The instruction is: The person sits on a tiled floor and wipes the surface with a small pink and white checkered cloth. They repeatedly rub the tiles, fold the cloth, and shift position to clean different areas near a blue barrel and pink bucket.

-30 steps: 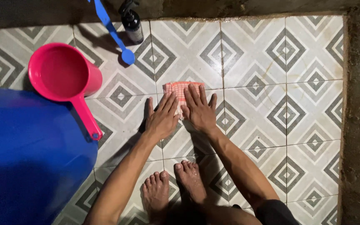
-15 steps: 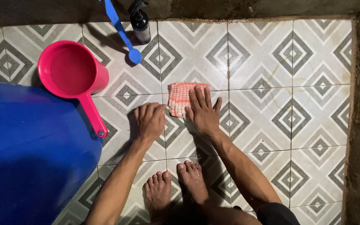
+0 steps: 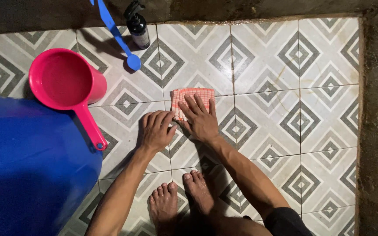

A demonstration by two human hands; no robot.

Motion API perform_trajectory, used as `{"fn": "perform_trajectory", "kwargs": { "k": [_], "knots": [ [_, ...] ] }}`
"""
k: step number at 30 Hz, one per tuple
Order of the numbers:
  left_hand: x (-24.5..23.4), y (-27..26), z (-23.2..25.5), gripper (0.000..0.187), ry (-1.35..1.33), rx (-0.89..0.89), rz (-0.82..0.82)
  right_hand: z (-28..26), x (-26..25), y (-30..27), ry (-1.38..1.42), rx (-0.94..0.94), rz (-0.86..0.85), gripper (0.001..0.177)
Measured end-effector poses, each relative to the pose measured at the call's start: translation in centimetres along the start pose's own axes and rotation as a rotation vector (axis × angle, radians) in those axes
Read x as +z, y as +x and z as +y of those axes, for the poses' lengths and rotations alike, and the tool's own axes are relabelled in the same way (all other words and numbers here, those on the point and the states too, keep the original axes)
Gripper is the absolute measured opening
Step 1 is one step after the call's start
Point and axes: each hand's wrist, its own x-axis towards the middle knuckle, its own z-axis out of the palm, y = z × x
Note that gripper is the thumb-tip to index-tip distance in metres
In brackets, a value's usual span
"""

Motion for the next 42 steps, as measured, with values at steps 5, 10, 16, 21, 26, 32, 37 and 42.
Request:
{"fn": "perform_trajectory", "kwargs": {
  "k": [5, 10, 16, 21, 26, 32, 37, 42],
  "knots": [
    [-0.1, -0.2, -1.0, 0.045, 0.035, -0.032, 0.069, 1.2, 3.4, 1.0, 0.048, 0.022, 0.245, 0.048],
    [-1.5, 0.2, -0.5, 0.048, 0.017, -0.083, 0.084, 4.4, 2.0, 0.6, 0.469, 0.195, 0.329, 0.028],
    [-0.7, -0.5, -0.5, 0.043, 0.031, -0.090, 0.044, 2.4, -17.8, 2.0, 1.423, 0.971, 0.898, 0.043],
    [-0.7, -0.6, -0.5, 0.043, 0.034, -0.087, 0.039, 21.6, -4.5, -7.4, 0.887, 0.522, 0.959, 0.014],
    [-0.7, -0.7, -0.5, 0.041, 0.046, -0.094, 0.022, 8.5, -7.8, -2.5, 0.400, 0.171, 0.203, 0.059],
    [0.0, -1.1, -0.9, 0.042, 0.082, -0.079, 0.010, 9.1, -3.4, -2.8, 0.071, 0.305, 0.005, 0.083],
    [-0.1, -1.1, -0.5, 0.039, 0.120, -0.086, 0.012, 13.6, 1.9, -3.3, -0.104, 0.228, 0.263, 0.058],
    [-0.1, -1.0, -0.5, 0.037, 0.133, -0.074, 0.012, 14.9, -2.8, -3.4, 0.646, 0.822, 0.552, 0.044]
  ]
}}
